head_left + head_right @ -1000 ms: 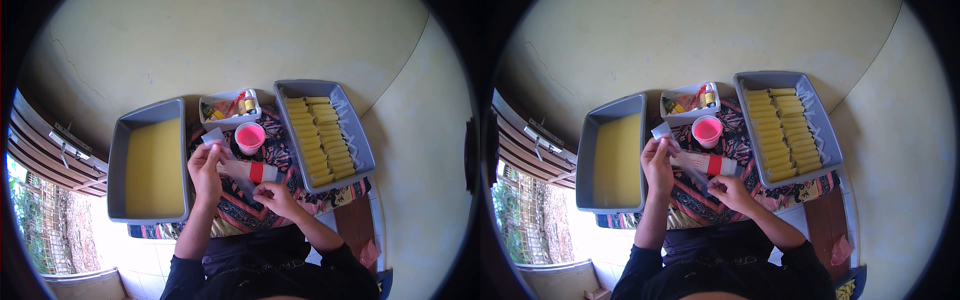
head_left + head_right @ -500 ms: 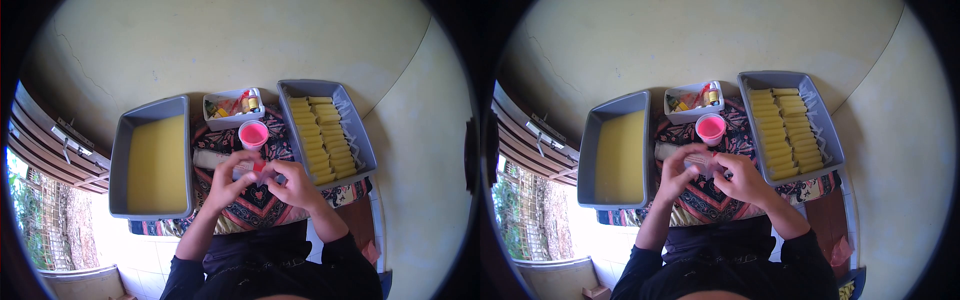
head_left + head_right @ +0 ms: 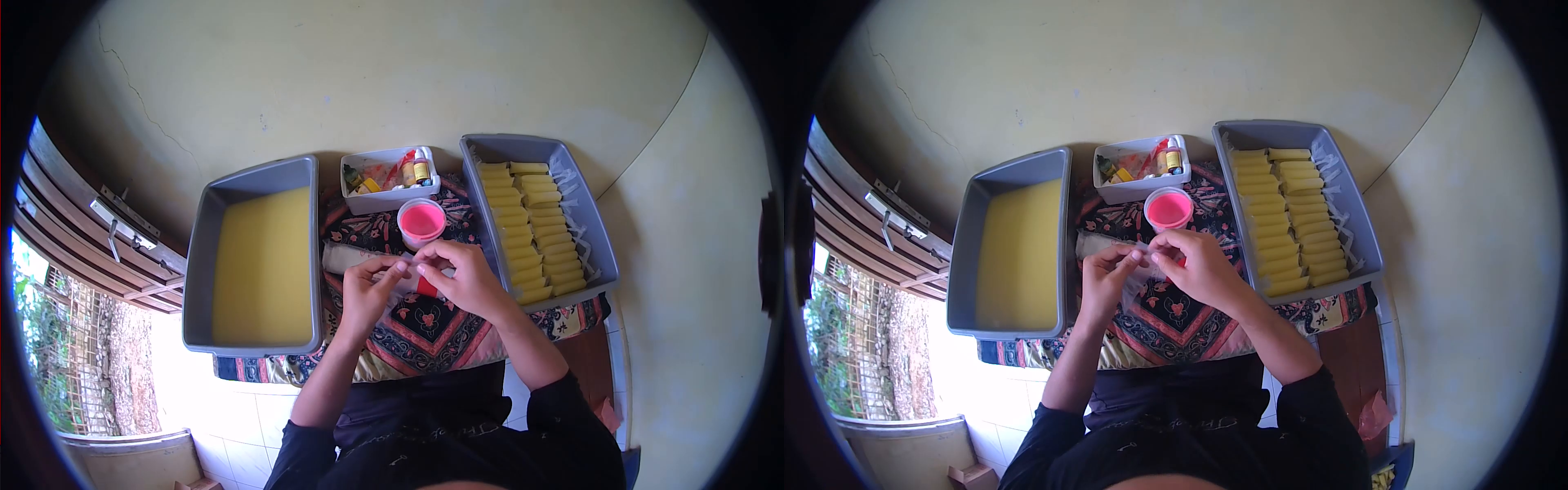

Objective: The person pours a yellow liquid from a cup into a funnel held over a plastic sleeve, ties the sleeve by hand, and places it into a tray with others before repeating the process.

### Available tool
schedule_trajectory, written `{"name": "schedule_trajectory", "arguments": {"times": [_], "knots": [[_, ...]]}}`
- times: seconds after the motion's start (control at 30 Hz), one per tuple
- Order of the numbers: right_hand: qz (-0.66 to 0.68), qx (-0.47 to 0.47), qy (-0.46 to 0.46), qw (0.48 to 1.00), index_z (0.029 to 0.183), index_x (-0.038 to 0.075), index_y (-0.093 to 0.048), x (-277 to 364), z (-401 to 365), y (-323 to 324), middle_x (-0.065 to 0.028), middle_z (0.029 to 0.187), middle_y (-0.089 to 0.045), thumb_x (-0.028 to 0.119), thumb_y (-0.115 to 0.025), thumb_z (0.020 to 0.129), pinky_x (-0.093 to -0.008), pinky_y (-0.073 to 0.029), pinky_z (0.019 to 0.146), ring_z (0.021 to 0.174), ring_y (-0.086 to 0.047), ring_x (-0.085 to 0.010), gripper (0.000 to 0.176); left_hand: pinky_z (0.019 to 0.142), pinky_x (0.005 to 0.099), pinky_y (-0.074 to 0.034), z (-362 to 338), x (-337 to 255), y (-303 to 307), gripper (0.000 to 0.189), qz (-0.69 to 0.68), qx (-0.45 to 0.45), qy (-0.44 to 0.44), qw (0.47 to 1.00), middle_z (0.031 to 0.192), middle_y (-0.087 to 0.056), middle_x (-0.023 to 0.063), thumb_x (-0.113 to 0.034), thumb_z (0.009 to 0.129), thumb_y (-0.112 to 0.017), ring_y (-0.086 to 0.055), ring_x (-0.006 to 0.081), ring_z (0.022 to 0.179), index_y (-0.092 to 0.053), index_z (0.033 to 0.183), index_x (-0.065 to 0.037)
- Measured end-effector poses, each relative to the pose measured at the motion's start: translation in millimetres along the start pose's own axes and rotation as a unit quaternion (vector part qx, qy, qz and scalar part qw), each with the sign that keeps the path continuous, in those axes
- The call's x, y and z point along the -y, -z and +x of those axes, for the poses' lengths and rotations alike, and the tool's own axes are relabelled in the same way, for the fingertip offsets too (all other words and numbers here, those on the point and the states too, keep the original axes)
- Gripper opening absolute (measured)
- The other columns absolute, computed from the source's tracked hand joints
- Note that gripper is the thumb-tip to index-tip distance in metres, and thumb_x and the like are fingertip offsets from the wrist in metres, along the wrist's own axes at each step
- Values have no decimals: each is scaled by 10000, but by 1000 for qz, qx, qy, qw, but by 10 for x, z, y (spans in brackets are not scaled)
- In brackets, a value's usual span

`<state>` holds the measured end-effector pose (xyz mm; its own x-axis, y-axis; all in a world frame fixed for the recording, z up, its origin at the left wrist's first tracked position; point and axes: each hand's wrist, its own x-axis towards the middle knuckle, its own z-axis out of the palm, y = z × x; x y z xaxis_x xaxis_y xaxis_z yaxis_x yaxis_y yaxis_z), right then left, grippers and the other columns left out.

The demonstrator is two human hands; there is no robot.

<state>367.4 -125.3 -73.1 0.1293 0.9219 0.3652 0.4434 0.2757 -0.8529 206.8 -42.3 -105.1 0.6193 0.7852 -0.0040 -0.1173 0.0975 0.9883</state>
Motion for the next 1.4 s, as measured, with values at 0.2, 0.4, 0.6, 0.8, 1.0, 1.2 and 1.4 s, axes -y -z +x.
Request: {"name": "schedule_trajectory", "arguments": {"times": [0.2, 0.4, 0.6, 0.8, 1.0, 1.2, 1.4], "knots": [[-225, -99, 25, 969, 1033, -19, -600, -263, 130, -18, -166, 958, -642, 52, -638, 826, -349, -520, 746, 850, -651, -301, 222, 731, 228, -462, 88, 235, 31, 148, -49, -97, -25, 994, 825, -667, 48, -115, 882, -646, -601, 93, 771, -674, 935, 21], [-295, -119, 3, 948, 1015, -25, -593, -691, 132, -232, -176, 1014, -618, -21, -580, 805, -405, -497, 807, 929, -607, -366, 210, 725, 235, -467, 102, 274, 19, 116, -97, -92, -16, 991, 837, -666, 43, -90, 870, -655, -599, 90, 761, -671, 930, 8], [-275, -119, 14, 954, 947, -14, -571, -702, 185, -207, -169, 942, -607, -26, -568, 821, -415, -497, 739, 854, -613, -365, 127, 724, 225, -449, 85, 259, 52, 136, -94, -96, -19, 991, 840, -666, 32, -110, 870, -659, -593, 88, 767, -685, 933, 7], [-254, -210, 65, 942, 927, -14, -535, -586, 226, -216, -191, 919, -578, -1, -541, 862, -433, -496, 718, 817, -604, -386, 66, 732, 213, -411, 100, 254, 32, 177, -67, -103, -42, 992, 845, -664, 19, -154, 876, -657, -563, 78, 797, -698, 935, 7], [-140, -258, 46, 955, 964, -24, -542, -360, 173, -104, -169, 900, -581, -13, -549, 882, -357, -516, 628, 715, -629, -301, 83, 734, 223, -429, 187, 286, 17, 166, -81, -102, -43, 991, 851, -667, 24, -139, 868, -667, -572, 78, 786, -692, 936, 10], [6, -300, 41, 953, 996, -49, -547, -234, 116, -24, -108, 871, -605, 1, -537, 921, -267, -547, 628, 725, -645, -151, 91, 727, 216, -444, 304, 264, -47, 155, -87, -105, -19, 990, 852, -669, 32, -119, 862, -679, -586, 75, 771, -686, 942, 14], [140, -292, 15, 946, 998, -67, -540, -104, 26, 101, -88, 835, -626, 18, -519, 942, -252, -553, 661, 746, -630, -116, 104, 717, 208, -438, 399, 265, -122, 164, -66, -107, -28, 992, 839, -667, 22, -118, 853, -691, -574, 63, 764, -688, 955, 11]]}}
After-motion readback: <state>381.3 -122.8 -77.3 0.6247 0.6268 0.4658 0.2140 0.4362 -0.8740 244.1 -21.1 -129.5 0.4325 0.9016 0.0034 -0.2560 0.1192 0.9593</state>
